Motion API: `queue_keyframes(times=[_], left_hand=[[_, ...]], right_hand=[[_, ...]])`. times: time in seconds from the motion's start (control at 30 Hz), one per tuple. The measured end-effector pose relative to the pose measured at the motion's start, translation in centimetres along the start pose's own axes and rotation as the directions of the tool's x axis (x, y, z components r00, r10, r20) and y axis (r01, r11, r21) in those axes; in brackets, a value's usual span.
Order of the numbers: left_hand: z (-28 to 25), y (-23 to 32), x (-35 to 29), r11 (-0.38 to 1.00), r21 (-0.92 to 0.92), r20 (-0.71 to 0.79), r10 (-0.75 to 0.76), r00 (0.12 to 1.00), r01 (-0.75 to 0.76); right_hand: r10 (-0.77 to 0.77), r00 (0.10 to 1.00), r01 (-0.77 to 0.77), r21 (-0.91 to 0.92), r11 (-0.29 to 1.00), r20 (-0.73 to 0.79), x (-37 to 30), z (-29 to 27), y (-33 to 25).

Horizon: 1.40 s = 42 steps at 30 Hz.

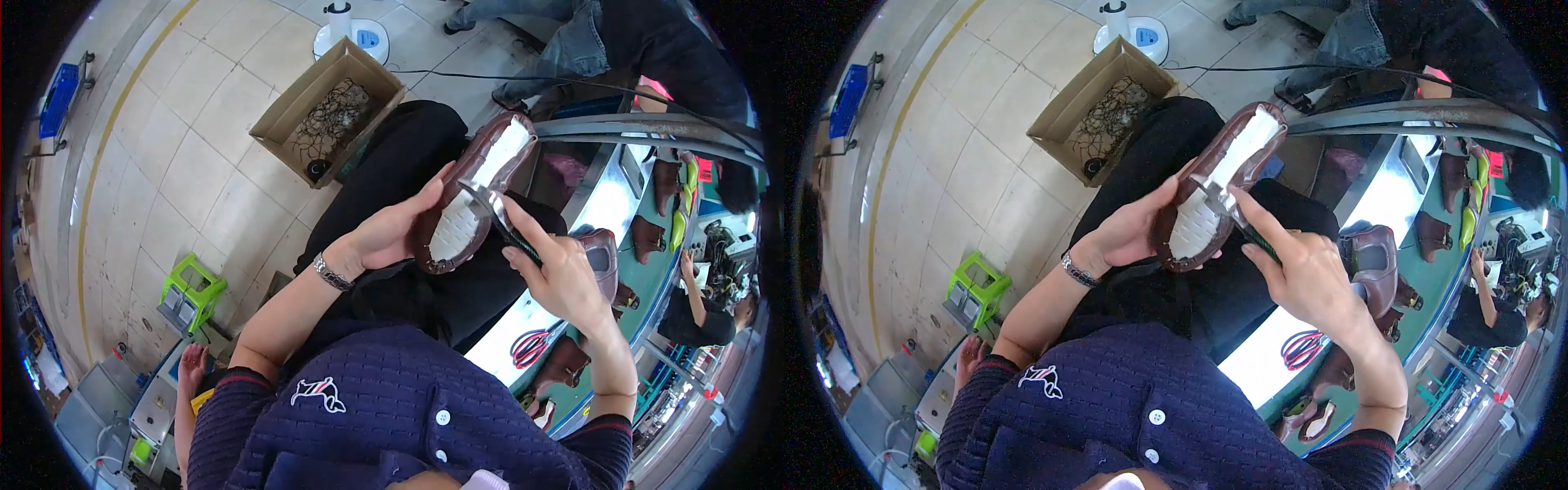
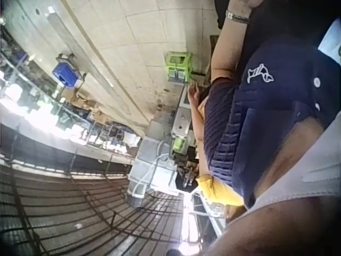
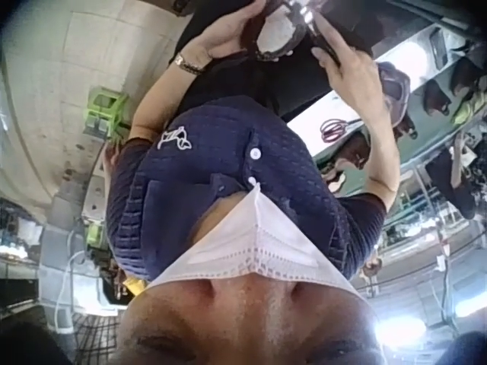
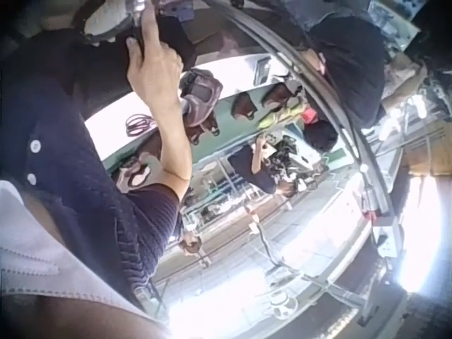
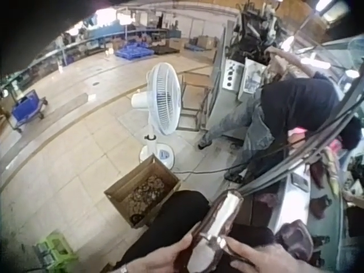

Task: Trimming excess material from leather shoe components and checking assembly measurements.

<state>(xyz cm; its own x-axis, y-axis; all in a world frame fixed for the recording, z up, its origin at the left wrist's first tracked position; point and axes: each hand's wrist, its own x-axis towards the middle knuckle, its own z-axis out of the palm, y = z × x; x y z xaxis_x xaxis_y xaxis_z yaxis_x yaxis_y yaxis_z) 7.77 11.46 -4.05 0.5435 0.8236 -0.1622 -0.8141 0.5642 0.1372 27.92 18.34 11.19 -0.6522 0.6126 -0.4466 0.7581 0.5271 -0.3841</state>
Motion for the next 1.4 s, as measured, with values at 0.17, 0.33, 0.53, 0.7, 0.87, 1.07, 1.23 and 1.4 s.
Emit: queue_keyframes(times=[0.17,0.33,0.53,0.7,0.87,1.07,1.23,1.4], left_hand=[[0.6,-1.3,0.7,0.892,0.426,-0.147,0.236,0.960,-0.154],[0.3,-2.2,0.9,0.778,0.556,-0.054,0.384,0.922,-0.292],[0.2,-2.2,-0.4,0.855,0.513,-0.205,0.040,0.978,0.072],[1.1,-0.8,-0.9,0.836,0.548,-0.146,0.065,0.987,0.026],[0.0,-1.4,-0.2,0.809,0.587,-0.101,0.089,0.991,-0.013],[0.4,0.5,1.6,0.743,0.637,-0.139,-0.148,0.979,0.203],[1.3,3.7,5.7,0.916,0.384,-0.212,-0.035,0.977,0.117],[3.7,4.1,7.4,0.709,0.601,-0.354,-0.176,0.919,0.368]], right_hand=[[-0.054,0.983,0.064,0.049,0.997,-0.176,-0.6,-0.6,-1.4],[-0.395,0.812,0.415,-0.050,0.908,-0.430,1.3,0.4,-2.8],[-0.224,0.975,0.197,-0.407,0.892,-0.018,0.2,0.3,-4.0],[-0.298,0.949,0.235,-0.399,0.886,-0.103,-0.2,3.3,-2.4],[-0.305,0.937,0.232,-0.348,0.908,-0.171,-0.8,2.4,-3.0],[-0.032,0.977,0.000,-0.150,0.989,-0.212,0.0,4.2,-0.6],[0.292,0.770,-0.073,0.377,0.924,-0.568,-3.8,9.3,1.2],[0.799,0.427,-0.443,0.672,0.593,-0.423,-10.3,15.0,1.8]])
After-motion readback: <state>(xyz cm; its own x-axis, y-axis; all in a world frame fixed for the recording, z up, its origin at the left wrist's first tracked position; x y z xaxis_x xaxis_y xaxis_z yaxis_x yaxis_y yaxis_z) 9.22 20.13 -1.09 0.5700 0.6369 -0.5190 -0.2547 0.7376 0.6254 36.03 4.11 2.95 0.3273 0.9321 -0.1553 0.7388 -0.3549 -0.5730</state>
